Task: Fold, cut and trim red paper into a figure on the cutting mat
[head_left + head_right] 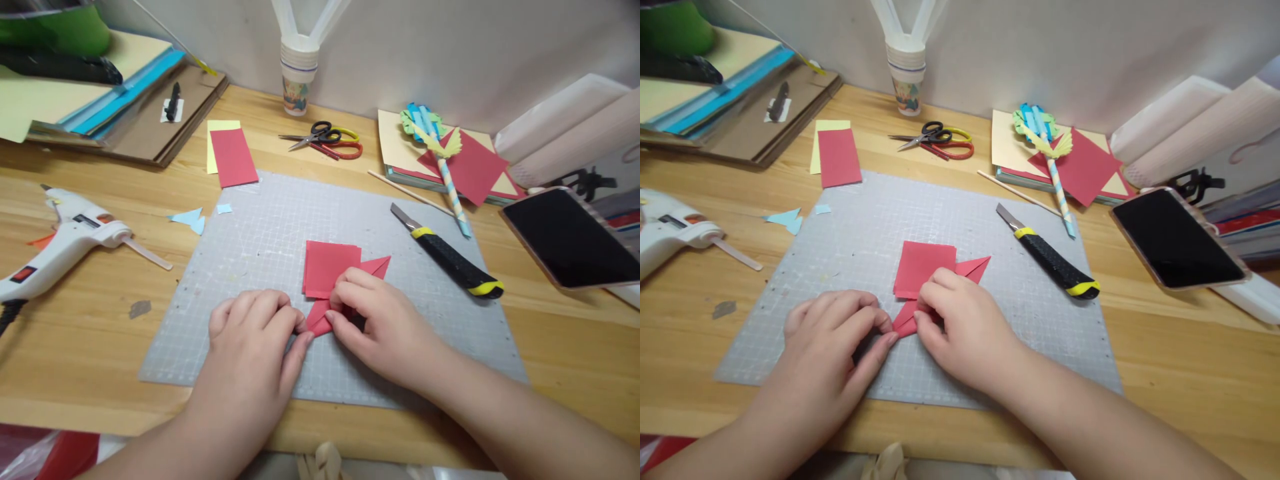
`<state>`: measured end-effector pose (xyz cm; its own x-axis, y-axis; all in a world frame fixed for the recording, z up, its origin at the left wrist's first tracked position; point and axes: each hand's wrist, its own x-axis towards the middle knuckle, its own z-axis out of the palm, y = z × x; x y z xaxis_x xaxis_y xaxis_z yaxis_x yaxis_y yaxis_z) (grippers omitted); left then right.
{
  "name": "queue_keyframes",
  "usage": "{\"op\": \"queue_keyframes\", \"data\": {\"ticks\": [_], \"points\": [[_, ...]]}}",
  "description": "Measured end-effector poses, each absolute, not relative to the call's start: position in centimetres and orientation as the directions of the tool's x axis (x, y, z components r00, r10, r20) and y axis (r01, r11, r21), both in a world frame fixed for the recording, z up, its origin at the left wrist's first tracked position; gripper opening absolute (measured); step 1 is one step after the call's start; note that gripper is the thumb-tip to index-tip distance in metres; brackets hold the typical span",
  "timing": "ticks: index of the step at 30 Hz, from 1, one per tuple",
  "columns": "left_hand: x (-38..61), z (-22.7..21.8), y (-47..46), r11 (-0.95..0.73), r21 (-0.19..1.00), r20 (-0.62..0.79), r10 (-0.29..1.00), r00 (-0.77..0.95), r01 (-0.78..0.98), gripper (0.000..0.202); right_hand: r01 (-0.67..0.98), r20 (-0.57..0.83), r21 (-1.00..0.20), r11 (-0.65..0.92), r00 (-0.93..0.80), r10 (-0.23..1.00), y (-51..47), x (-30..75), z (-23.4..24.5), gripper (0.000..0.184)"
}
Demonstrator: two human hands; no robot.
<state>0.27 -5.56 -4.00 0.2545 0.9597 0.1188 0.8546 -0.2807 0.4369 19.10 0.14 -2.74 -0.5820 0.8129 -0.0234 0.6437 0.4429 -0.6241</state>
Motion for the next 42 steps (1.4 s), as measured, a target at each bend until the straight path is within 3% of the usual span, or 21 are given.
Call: {"op": "queue_keyframes", "data": {"ticks": [10, 18, 27, 33, 38, 42], "points": [[-1.5, -3.4, -7.3, -0.430, 0.407, 0.329, 0.892, 0.310, 0.806, 0.021, 0.642, 0.049, -0.584, 0.497, -0.584, 0.810, 0.0, 18.9, -3.3, 0.014], [-2.1, -4.2, -8.4, -0.499, 0.321, 0.323, 0.857, 0.402, 0.805, 0.032, 0.641, 0.081, -0.566, 0.518, -0.583, 0.809, -0.2, 19.1, -3.7, 0.014], [-2.5, -3.9, -8.4, -0.609, 0.065, 0.270, 0.774, 0.573, 0.791, 0.036, 0.636, 0.071, -0.571, 0.519, -0.592, 0.803, -0.2, 19.0, -3.8, 0.014], [-2.9, -4.3, -9.0, -0.614, 0.052, 0.246, 0.772, 0.585, 0.788, 0.038, 0.633, 0.070, -0.577, 0.516, -0.591, 0.803, -0.3, 19.2, -3.6, 0.015], [-2.0, -4.9, -9.4, -0.518, 0.121, 0.295, 0.833, 0.467, 0.847, 0.034, 0.638, 0.040, -0.585, 0.501, -0.594, 0.804, -0.3, 19.1, -3.4, 0.014], [-1.8, -5.1, -9.3, -0.531, 0.122, 0.320, 0.821, 0.473, 0.839, 0.035, 0.640, 0.026, -0.589, 0.493, -0.596, 0.803, -0.2, 19.1, -3.4, 0.014]]}}
